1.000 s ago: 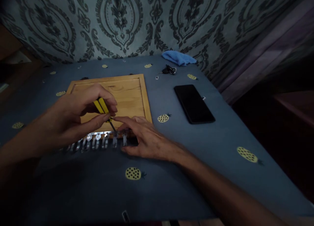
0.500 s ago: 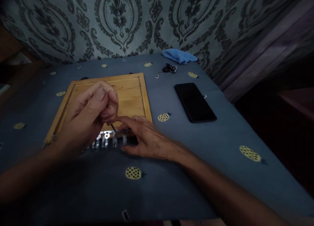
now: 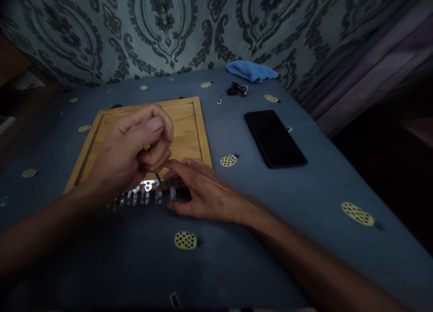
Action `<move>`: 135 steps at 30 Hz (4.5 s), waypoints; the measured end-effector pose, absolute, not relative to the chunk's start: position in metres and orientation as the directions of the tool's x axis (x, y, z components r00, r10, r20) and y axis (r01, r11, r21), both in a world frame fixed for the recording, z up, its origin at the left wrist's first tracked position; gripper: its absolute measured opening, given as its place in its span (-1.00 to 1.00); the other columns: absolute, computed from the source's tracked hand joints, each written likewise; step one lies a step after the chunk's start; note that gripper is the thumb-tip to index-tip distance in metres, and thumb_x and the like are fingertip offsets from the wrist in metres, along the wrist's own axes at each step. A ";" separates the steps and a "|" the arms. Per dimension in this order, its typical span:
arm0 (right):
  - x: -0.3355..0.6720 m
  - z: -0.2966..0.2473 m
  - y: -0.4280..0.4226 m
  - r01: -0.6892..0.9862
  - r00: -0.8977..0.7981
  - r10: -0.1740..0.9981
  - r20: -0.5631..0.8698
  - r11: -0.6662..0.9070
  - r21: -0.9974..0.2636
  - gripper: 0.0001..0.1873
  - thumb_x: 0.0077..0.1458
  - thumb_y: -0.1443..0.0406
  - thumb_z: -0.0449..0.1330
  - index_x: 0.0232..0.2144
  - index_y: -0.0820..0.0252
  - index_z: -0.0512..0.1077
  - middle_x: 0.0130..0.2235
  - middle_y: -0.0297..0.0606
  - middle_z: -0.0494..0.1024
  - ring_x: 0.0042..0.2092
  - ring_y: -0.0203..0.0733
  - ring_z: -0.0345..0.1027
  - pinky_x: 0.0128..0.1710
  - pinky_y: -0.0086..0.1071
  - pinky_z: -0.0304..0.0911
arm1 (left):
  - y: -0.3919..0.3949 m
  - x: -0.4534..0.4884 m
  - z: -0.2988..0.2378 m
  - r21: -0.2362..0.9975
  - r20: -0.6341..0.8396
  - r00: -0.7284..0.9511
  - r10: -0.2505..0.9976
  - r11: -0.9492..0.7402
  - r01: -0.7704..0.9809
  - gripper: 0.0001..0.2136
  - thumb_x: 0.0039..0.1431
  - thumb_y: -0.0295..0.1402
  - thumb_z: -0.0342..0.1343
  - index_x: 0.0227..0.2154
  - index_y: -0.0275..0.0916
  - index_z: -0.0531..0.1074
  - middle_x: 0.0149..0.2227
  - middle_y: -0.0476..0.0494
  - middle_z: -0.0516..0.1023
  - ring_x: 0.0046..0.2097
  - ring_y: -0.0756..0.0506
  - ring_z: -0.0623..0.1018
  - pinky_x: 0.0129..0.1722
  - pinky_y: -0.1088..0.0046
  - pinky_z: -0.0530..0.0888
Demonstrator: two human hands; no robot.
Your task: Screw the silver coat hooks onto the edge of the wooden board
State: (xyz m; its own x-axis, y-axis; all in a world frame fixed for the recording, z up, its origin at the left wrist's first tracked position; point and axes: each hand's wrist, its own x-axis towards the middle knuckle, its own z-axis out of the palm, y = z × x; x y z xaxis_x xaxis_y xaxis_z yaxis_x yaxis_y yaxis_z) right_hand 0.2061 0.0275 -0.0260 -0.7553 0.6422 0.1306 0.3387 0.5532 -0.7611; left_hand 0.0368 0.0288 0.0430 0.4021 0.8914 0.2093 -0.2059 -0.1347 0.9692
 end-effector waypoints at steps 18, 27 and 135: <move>0.207 -0.030 0.028 0.292 -0.755 0.633 0.172 0.559 -0.776 -0.20 0.07 0.28 0.35 0.33 0.02 0.22 0.06 -0.16 0.60 0.13 0.06 0.42 0.15 0.06 0.32 | 0.009 0.024 0.032 0.930 0.366 0.182 0.913 -0.368 -0.022 -0.72 0.42 -0.10 0.08 -0.37 -0.12 0.44 -0.59 0.08 0.18 -0.56 0.03 0.19 -0.55 0.42 0.22; 0.208 -0.029 0.027 0.274 -0.761 0.629 0.160 0.535 -0.799 -0.17 0.08 0.30 0.34 0.36 0.06 0.18 0.07 -0.14 0.60 0.13 0.03 0.43 0.15 0.05 0.32 | 0.011 0.021 0.034 0.915 0.401 0.111 0.909 -0.392 -0.092 -0.70 0.41 -0.09 0.10 -0.40 -0.14 0.44 -0.62 0.10 0.11 -0.59 0.05 0.11 -0.61 0.43 0.13; 0.200 -0.030 0.032 0.255 -0.794 0.589 0.152 0.549 -0.796 -0.16 0.08 0.31 0.31 0.38 0.05 0.16 0.12 -0.10 0.56 0.17 0.13 0.32 0.09 0.07 0.31 | -0.027 -0.011 0.062 0.527 0.342 0.296 0.892 -0.443 0.725 -0.86 0.36 -0.18 0.18 -0.21 -0.06 0.36 -0.36 0.09 0.62 -0.38 -0.02 0.62 -0.44 0.54 0.52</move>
